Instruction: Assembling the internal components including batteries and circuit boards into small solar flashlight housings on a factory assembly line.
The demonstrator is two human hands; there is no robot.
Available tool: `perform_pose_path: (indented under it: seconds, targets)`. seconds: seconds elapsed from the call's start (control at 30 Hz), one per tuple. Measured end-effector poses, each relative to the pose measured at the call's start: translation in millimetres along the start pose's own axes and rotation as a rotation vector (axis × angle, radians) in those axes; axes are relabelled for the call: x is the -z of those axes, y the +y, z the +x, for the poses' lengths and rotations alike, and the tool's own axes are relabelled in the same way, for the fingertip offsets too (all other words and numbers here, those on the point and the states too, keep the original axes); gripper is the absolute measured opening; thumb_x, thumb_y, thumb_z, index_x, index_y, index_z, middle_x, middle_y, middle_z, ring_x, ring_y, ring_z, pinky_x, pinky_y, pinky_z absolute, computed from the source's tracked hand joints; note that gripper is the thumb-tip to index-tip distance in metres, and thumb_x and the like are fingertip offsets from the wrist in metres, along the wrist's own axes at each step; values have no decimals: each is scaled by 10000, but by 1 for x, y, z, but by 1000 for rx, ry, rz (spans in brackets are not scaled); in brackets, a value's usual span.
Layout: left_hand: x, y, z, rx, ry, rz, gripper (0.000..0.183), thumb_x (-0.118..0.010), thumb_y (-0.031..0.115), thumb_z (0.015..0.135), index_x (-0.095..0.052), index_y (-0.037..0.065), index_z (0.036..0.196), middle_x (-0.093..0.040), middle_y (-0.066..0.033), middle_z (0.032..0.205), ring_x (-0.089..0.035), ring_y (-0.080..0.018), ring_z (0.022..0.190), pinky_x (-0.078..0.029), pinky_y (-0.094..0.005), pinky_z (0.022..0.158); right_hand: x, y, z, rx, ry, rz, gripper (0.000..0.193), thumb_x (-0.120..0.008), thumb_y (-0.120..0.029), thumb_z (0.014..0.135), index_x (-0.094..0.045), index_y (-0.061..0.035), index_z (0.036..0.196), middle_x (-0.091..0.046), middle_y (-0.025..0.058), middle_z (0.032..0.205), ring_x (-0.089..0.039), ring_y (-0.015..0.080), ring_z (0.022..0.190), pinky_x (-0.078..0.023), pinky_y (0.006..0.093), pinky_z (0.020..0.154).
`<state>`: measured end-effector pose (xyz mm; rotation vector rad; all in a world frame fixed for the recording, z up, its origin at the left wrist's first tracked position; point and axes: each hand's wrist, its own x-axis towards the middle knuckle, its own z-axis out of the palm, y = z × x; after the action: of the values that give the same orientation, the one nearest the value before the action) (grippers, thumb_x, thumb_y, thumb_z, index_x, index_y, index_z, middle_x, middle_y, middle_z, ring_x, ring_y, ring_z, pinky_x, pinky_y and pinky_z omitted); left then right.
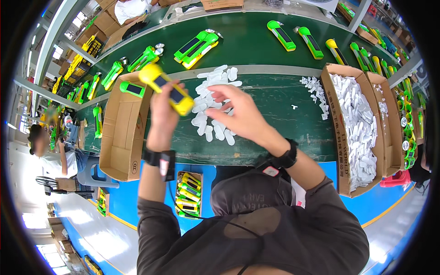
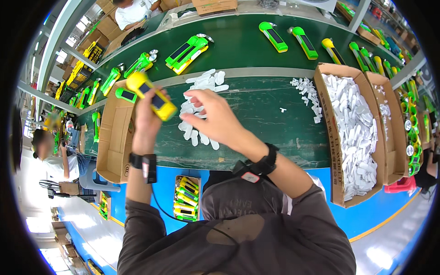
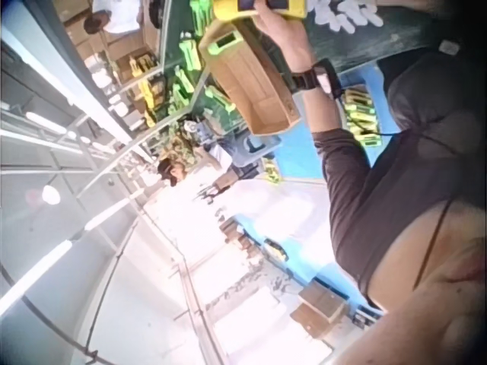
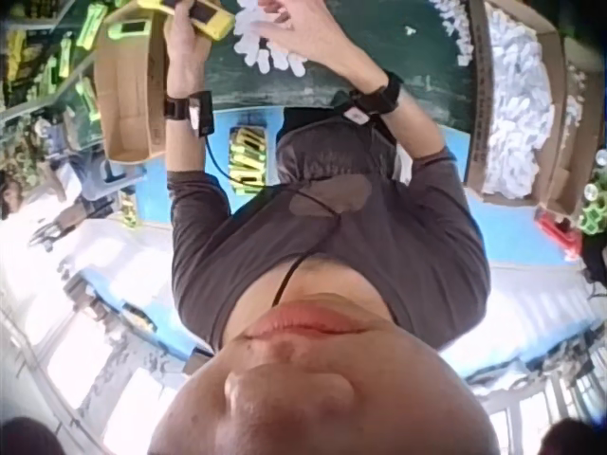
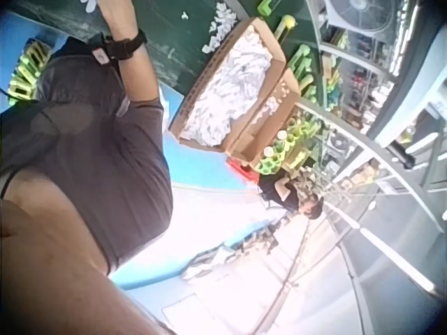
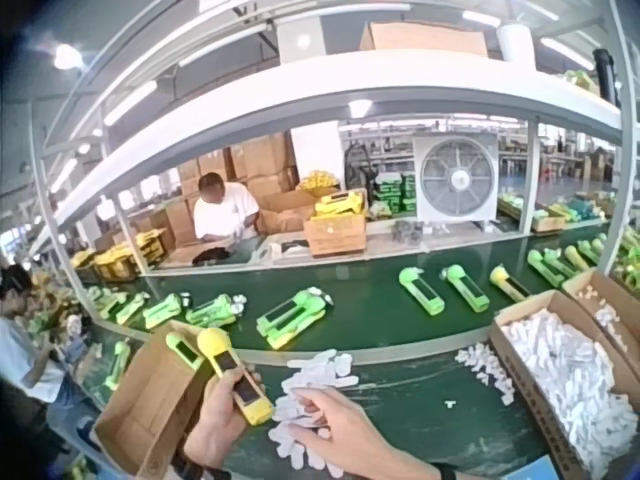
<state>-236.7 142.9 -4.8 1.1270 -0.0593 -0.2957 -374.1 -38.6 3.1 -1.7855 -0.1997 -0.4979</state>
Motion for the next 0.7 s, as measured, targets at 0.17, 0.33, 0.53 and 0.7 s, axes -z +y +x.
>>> perform_pose_path:
  seconds: [0.17, 0.33, 0.53, 0.7]
  targets:
    - [-62, -55, -15, 36, -156, -173, 241, -590, 173, 915, -528, 40, 1106, -599, -63, 989, -590, -171, 910, -513, -324, 796, -10, 13, -5, 143, 170, -366, 483, -769, -141, 726, -587, -22, 1157, -567, 151, 1068, -593, 306, 945, -513, 367, 769]
    - [-71, -93, -14, 186, -340, -423, 394, -387, 423, 996, -480, 87, 1180, -577, -70, 1034, -568, -242, 1006, -482, -411, 885, 5, 36, -27, 54, 267, -419, 423, -748, -108, 731, -614, -1, 1118, -615, 160, 1028, -619, 314, 836, -517, 356, 701]
    - [-73, -110, 2, 162, -341, -309, 458, -300, 463, 1014, -472, 93, 1223, -574, -72, 1000, -574, -219, 973, -501, -384, 841, 15, 43, -32, -147, 287, -175, 341, -715, -112, 749, -631, 18, 1052, -649, 180, 987, -647, 354, 799, -522, 389, 712]
    - [-93, -117, 12, 159, -288, -216, 509, -333, 508, 994, -497, 79, 1215, -579, -43, 968, -561, -191, 921, -488, -355, 825, 26, 45, -27, -74, 366, -206, 399, -743, -109, 749, -623, 21, 1106, -636, 173, 1030, -644, 268, 824, -527, 324, 660]
